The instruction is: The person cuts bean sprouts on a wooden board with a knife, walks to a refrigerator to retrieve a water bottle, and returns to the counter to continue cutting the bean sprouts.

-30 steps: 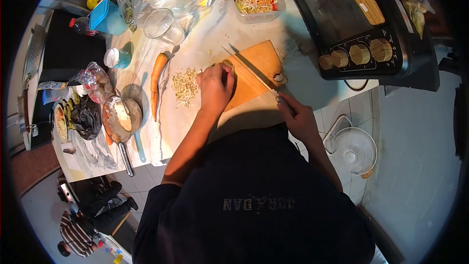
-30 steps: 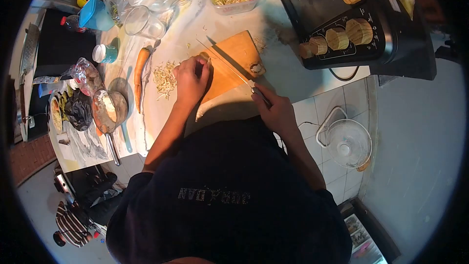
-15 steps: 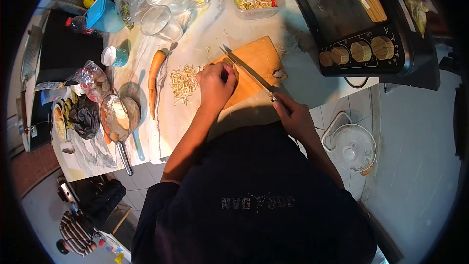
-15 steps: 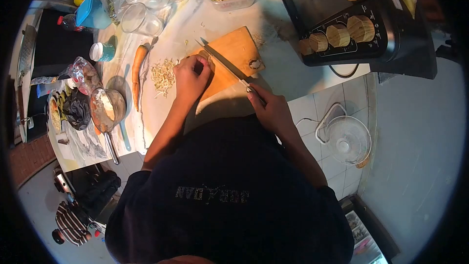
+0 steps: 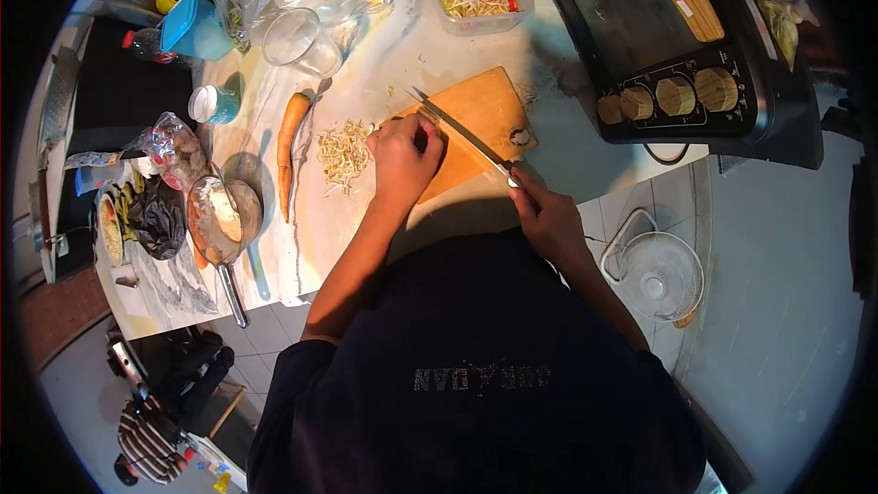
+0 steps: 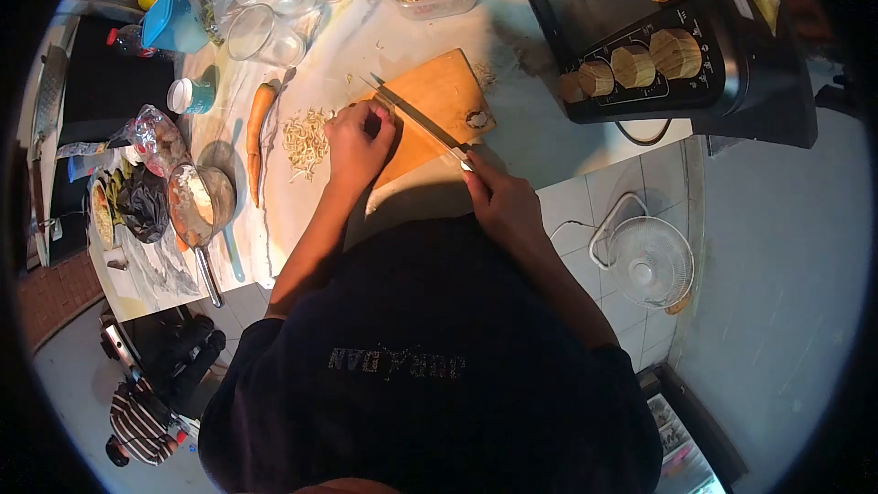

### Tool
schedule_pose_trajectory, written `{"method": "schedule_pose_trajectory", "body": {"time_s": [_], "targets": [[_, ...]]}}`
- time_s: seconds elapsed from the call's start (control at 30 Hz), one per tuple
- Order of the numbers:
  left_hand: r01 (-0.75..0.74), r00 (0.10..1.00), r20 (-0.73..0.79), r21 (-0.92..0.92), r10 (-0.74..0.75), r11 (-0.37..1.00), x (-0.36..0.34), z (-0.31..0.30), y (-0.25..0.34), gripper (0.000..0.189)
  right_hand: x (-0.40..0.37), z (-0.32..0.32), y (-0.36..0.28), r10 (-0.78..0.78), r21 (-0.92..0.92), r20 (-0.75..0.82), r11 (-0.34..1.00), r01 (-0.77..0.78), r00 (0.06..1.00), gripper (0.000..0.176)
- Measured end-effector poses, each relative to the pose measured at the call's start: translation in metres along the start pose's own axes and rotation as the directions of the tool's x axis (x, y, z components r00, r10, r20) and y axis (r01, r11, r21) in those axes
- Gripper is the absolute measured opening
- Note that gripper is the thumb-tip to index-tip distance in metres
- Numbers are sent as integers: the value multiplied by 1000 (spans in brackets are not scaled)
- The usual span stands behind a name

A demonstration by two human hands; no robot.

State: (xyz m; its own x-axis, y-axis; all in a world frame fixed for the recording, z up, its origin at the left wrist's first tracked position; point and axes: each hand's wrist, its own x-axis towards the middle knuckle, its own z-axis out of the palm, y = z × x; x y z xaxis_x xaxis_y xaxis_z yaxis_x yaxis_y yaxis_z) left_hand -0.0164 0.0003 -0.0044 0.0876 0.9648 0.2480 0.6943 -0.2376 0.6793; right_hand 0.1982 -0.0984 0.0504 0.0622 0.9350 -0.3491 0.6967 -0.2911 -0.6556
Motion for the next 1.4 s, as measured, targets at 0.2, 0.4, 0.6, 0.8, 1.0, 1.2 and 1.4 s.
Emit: {"method": "schedule_pose_trajectory", "body": {"time_s": [0.2, 0.4, 0.6, 0.8, 1.0, 1.2, 1.4], "targets": [[35, 997, 63, 36, -37, 999, -1, -4, 0, 10, 1, 0, -5, 21, -1, -25, 1000, -21, 999, 38], [14, 999, 35, -2, -14, 1000, -2, -3, -4, 10, -9, -9, 2, 79, 3, 26, 997, -79, 997, 37], [20, 997, 81, -7, -20, 1000, 5, -11, -1, 12, -3, 4, 8, -5, 28, -91, 1000, 7, 996, 35], [3, 1000, 1, -185, -3, 983, 49, -9, -7, 10, -13, -23, 24, 44, 32, -198, 999, -38, 979, 35], [-45, 998, -61, -200, 34, 979, 139, -8, 25, 17, -12, -30, 39, 70, 199, -335, 980, -2, 940, 38], [-57, 993, -110, -218, 34, 974, 156, 4, 18, 19, -13, -25, 39, 69, 220, -336, 976, 7, 939, 39], [70, 996, -28, -254, -79, 965, 96, -41, -26, 19, -9, -20, 34, 33, 262, -273, 964, 41, 961, 39]]}}
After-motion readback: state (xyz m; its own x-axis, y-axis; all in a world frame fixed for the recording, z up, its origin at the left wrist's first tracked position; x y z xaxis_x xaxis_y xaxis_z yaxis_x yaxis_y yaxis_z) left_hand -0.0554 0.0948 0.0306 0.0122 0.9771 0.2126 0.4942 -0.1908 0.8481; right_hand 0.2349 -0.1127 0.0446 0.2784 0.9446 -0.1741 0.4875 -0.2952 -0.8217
